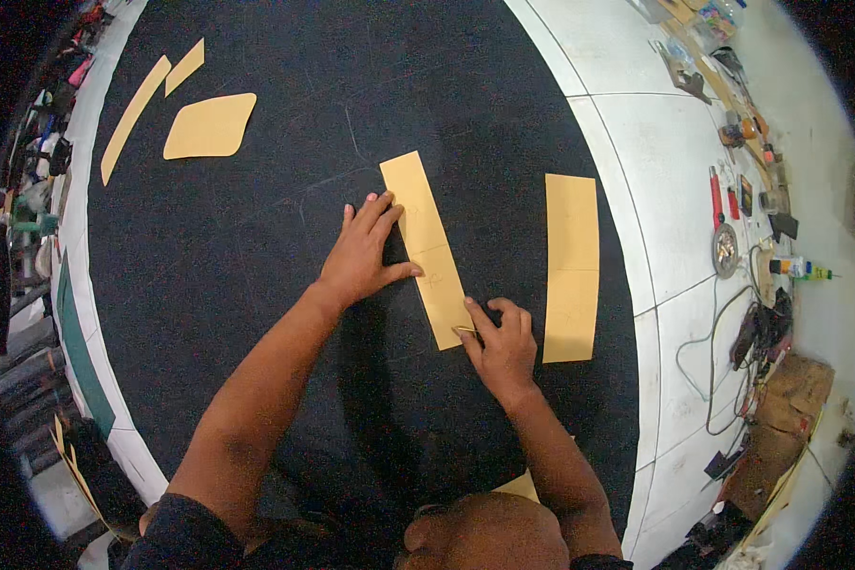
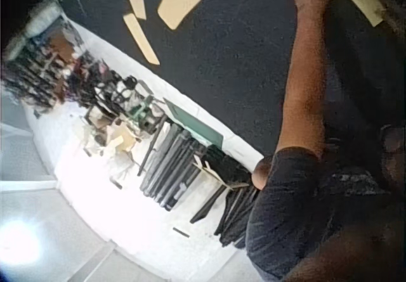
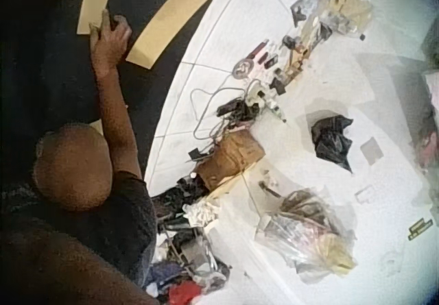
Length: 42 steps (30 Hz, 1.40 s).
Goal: Trace yellow templates onto a large sheet of black material using a pencil.
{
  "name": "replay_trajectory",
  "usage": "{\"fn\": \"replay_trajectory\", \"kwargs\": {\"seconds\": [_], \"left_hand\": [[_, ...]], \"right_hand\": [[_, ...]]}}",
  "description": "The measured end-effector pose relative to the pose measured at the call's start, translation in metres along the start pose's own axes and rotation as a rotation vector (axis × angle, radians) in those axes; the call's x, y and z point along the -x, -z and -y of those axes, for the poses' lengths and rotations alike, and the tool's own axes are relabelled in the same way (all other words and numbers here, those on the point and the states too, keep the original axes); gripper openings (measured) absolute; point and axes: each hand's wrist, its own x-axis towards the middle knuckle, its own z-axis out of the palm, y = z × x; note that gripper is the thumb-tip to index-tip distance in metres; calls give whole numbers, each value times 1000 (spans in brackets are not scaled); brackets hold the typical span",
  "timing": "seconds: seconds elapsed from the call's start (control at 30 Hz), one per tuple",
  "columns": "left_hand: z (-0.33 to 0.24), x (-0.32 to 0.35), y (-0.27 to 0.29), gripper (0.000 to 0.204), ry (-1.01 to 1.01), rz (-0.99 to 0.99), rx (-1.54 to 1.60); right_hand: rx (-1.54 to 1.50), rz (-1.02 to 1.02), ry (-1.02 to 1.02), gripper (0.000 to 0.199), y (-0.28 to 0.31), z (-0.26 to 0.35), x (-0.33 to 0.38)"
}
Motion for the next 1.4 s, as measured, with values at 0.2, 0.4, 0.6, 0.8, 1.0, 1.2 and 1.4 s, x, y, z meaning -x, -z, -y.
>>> {"fn": "replay_trajectory", "kwargs": {"seconds": [0.2, 0.4, 0.6, 0.8, 1.0, 1.2, 1.4], "left_hand": [[1, -5, 6, 99, 2, 18, -20], [-1, -4, 6, 99, 12, 28, -29], [1, -2, 4, 99, 2, 18, -20], [2, -3, 5, 100, -13, -2, -24], [5, 0, 2, 101, -43, -17, -10], [1, 1, 6, 99, -14, 1, -13], [-1, -2, 9, 97, 3, 33, -4]], "right_hand": [[33, -11, -3, 46, 5, 1, -7], [-18, -18, 38, 44, 0, -6, -2], [-4, -7, 20, 46, -1, -4, 0], [20, -30, 58, 46, -1, -4, -1], [33, -16, 76, 48, -3, -5, 1], [38, -36, 81, 48, -2, -2, 2], [68, -61, 75, 44, -2, 0, 0]]}}
